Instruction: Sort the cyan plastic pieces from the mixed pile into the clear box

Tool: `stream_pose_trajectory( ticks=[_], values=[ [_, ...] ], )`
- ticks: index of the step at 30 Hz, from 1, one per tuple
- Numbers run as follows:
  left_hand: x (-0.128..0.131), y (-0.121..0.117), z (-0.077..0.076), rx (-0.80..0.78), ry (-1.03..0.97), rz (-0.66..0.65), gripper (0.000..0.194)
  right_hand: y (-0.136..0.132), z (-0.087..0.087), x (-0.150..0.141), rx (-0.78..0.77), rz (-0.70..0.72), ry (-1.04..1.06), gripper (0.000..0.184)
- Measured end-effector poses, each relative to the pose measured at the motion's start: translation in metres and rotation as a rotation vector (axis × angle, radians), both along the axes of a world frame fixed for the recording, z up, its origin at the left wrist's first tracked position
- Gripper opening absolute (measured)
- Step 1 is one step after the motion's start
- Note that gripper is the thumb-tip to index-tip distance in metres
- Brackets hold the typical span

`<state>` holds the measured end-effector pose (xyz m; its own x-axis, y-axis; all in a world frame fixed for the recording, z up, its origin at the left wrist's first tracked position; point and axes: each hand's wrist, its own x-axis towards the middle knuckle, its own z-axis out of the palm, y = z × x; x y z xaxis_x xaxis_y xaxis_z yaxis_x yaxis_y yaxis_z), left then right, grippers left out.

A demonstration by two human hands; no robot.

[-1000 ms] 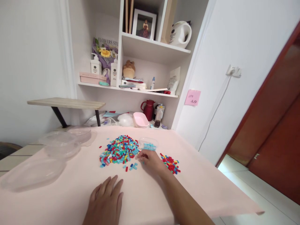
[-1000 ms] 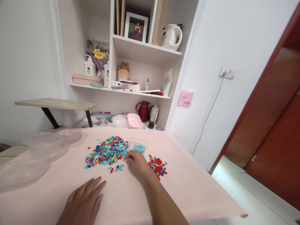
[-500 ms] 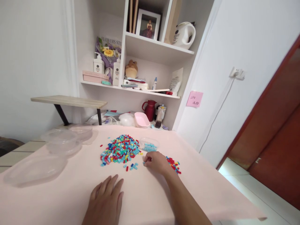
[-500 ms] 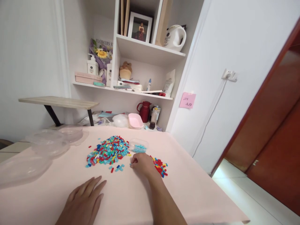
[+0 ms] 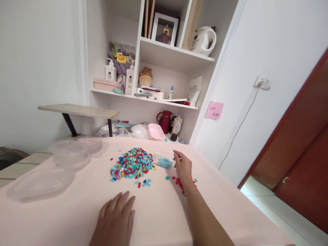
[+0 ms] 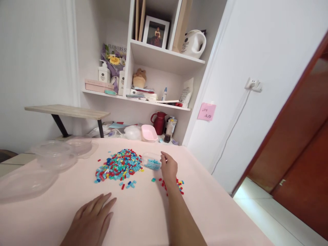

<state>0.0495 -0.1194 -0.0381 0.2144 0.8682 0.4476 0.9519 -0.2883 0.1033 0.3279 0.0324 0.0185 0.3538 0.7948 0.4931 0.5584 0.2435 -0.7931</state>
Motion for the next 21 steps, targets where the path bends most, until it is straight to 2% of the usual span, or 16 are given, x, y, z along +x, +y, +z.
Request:
stream_pose_trajectory(
  ticks=[3, 6, 11, 13, 17, 21],
  values=[
    [-0.001, 0.0, -0.003, 0.041, 0.001, -0.004, 0.038, -0.005, 0.0, -0.002, 0.032, 0.1, 0.088, 0.047],
    [-0.001, 0.0, -0.003, 0.068, 0.001, -0.012, 0.038, -0.013, 0.002, -0.011, 0.017, 0.242, 0.065, 0.041],
    [0.001, 0.0, -0.004, 0.082, -0.011, -0.011, 0.038, -0.027, 0.001, -0.032, -0.118, 0.661, -0.261, 0.022],
    [0.001, 0.001, -0.006, 0.094, -0.012, -0.01, 0.038, -0.031, -0.001, -0.039, -0.123, 0.754, -0.395, 0.022],
    [0.001, 0.001, -0.007, 0.14, -0.002, -0.016, 0.036, -0.032, -0.005, -0.047, -0.158, 0.772, -0.505, 0.028],
    [0.001, 0.0, -0.005, 0.196, 0.02, -0.024, 0.035, -0.03, -0.009, -0.049, -0.172, 0.731, -0.533, 0.024]
  ],
)
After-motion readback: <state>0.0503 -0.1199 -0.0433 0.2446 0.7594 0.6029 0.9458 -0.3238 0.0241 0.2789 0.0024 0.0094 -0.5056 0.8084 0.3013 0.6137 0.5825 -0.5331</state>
